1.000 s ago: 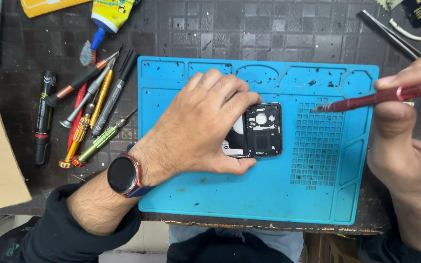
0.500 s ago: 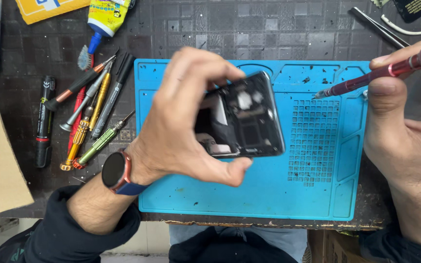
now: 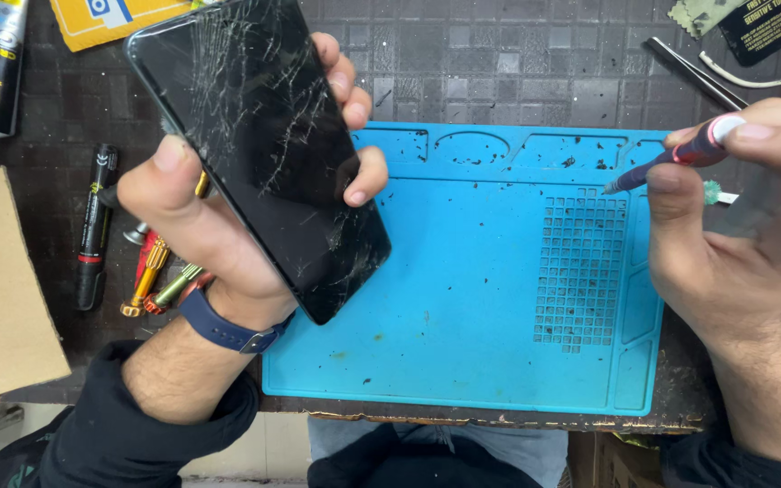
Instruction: The person works on a disassembled smartphone on a blue repair mat, using tweezers and a pry tool to lift and reposition internal components, wiping the frame with a cloth, and using a precision screwdriver to unscrew and adjust parts inside the phone body.
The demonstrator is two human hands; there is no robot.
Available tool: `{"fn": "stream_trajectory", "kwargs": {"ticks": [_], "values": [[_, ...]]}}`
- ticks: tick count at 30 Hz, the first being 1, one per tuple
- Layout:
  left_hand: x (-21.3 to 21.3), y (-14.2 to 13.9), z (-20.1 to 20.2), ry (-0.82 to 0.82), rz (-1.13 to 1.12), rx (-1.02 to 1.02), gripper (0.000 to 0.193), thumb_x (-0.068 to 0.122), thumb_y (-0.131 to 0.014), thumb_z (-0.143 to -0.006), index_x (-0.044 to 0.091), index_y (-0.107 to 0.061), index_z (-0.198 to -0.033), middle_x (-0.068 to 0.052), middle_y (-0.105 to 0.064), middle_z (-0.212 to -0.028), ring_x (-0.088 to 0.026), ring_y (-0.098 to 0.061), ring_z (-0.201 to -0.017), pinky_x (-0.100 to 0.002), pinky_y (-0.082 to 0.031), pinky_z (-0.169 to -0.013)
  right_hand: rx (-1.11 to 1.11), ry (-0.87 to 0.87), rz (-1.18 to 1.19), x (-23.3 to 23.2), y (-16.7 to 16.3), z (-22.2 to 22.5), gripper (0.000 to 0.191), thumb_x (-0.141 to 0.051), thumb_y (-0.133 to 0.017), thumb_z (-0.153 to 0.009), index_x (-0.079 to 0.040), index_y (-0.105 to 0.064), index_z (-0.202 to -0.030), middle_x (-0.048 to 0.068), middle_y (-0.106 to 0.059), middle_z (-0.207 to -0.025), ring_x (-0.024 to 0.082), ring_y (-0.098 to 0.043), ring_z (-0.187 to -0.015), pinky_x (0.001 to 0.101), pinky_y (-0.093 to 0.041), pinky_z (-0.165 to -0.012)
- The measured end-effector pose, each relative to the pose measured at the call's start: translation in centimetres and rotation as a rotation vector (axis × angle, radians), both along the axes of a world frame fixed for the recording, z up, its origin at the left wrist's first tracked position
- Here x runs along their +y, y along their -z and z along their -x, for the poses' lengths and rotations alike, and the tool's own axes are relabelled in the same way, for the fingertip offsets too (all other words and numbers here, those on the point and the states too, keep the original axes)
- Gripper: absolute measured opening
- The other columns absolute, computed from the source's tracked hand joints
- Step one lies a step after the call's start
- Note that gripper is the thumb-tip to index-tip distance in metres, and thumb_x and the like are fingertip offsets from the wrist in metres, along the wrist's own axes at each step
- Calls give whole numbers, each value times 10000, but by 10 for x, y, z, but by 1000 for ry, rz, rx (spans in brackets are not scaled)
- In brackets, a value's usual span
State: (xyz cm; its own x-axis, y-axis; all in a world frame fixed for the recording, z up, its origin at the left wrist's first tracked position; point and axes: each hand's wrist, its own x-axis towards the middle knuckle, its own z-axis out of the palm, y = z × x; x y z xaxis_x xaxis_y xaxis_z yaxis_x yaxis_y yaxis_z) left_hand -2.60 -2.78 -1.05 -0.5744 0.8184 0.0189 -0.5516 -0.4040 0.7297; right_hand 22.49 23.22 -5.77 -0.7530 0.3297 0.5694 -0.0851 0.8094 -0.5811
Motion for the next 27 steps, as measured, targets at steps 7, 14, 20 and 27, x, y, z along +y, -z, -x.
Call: {"fn": "stream_trajectory", "kwargs": {"ticks": [7, 14, 20, 27], "values": [[2, 11, -5, 128, -99, -191, 780, 543, -658, -869, -23, -443, -1361, -99, -464, -1160, -203, -463, -1042, -359, -394, -707, -46, -11, -107, -2, -13, 5, 361, 22, -748, -1123, -25, -466, -1344, 126, -553, -1154, 176, -625, -934, 240, -551, -802], [10, 10, -20, 197, 56, -130, 854, 514, -688, -874, -18, -407, -1481, -114, -470, -1420, -207, -488, -1111, -395, -474, -802, -62, 5, -86, -5, -13, 9, 347, 1, -751, -1143, -22, -485, -1365, 125, -548, -1166, 143, -614, -921, 212, -545, -795], [11, 21, -25, 286, 14, -134, 732, 403, -765, -950, -2, -400, -1439, -78, -427, -1246, -165, -502, -1001, -350, -490, -799, -72, 35, -74, -9, -14, 8, 358, -4, -750, -1124, -19, -496, -1376, 129, -562, -1191, 163, -614, -953, 225, -532, -820], [16, 29, -25, 234, 94, -65, 691, 212, -812, -915, 32, -383, -1426, -104, -507, -1190, -192, -613, -936, -384, -569, -811, -55, 14, -152, -10, -22, 19, 374, -12, -780, -1068, -17, -509, -1326, 142, -633, -1147, 179, -625, -940, 242, -518, -772]]}}
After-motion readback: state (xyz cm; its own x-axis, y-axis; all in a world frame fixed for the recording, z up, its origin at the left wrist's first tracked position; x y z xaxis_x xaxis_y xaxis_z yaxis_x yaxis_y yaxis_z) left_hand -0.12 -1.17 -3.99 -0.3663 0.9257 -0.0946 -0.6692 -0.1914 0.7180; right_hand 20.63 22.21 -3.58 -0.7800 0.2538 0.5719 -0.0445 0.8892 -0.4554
